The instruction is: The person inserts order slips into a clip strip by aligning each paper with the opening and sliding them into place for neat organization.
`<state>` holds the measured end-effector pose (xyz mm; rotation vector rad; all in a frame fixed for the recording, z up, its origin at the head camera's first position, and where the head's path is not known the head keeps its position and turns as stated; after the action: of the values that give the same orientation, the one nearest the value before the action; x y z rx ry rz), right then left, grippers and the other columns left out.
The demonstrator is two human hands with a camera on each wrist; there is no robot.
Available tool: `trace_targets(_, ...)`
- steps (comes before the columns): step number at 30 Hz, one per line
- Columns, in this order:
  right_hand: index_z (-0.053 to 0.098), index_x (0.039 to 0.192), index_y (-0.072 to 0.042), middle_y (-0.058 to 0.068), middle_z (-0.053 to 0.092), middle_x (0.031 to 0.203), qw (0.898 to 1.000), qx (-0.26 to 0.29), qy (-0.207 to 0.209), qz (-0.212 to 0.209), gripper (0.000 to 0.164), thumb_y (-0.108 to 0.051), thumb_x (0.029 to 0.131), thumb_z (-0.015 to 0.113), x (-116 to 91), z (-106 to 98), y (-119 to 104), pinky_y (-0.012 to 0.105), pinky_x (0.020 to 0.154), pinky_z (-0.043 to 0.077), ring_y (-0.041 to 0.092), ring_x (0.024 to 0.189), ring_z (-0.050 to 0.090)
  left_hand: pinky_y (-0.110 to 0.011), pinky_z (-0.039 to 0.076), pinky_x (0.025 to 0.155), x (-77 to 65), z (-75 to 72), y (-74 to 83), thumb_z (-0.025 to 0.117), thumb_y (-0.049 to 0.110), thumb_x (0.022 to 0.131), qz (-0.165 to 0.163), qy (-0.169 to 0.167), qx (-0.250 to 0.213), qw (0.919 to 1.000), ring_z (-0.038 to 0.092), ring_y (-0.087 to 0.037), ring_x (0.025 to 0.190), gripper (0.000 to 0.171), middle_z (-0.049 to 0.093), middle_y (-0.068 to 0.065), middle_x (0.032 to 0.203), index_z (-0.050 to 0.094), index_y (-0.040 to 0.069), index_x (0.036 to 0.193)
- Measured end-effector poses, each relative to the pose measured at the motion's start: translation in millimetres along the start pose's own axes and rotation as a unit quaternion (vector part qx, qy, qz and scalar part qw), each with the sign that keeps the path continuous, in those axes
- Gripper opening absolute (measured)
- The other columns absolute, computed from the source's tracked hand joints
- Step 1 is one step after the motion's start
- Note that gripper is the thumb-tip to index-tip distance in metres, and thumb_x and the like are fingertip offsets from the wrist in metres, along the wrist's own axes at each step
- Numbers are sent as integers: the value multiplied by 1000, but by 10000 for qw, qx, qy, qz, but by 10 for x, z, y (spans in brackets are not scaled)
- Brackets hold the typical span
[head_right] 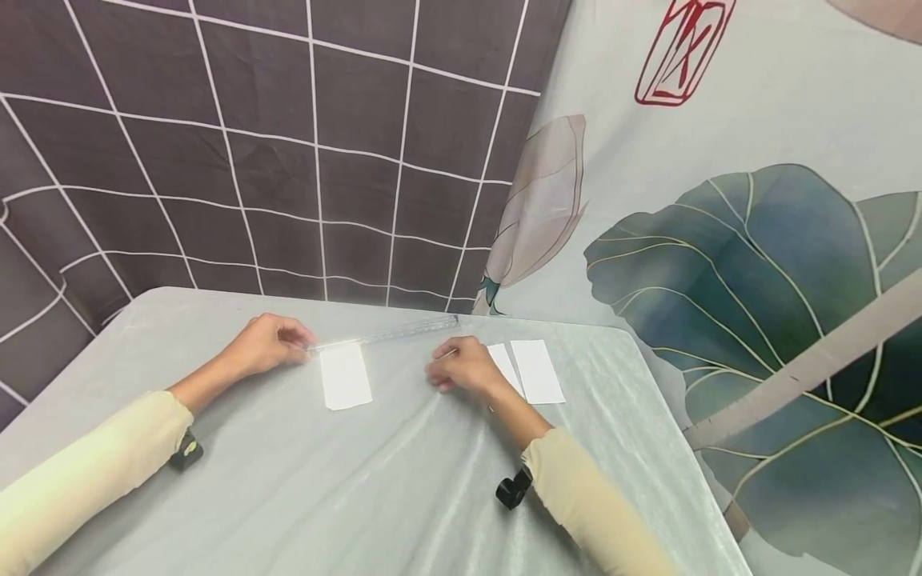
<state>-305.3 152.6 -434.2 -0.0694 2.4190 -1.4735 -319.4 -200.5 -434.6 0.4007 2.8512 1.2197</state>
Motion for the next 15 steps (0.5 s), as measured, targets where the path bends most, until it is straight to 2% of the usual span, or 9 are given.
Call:
trace_targets(6, 73, 129, 8, 18, 84, 110, 9997, -182, 179, 54, 38, -10, 98, 84, -9, -231, 102, 30, 73, 69, 15, 82, 81, -32, 61, 85, 1, 4, -18, 90, 3, 81, -14, -23, -2, 10000, 80, -28, 97, 28, 85, -18, 103, 84, -1, 108)
trace_targets(15, 76, 123, 6, 14, 83, 108, 9961, -708, 530, 59, 36, -16, 96, 84, -108, -521, 252, 27, 72, 65, 10, 80, 75, -31, 61, 84, 13, 7, -10, 90, 2, 82, -47, -64, -19, 10000, 81, -30, 99, 27, 86, -19, 104, 84, -2, 108)
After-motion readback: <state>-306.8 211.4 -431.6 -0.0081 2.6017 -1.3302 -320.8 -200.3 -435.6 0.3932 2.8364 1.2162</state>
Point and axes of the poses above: each hand's wrist, its own x-axis towards the middle knuckle, its own z-axis out of the palm, y = z × x, the point moved 6 cm from there along x, towards the middle knuckle
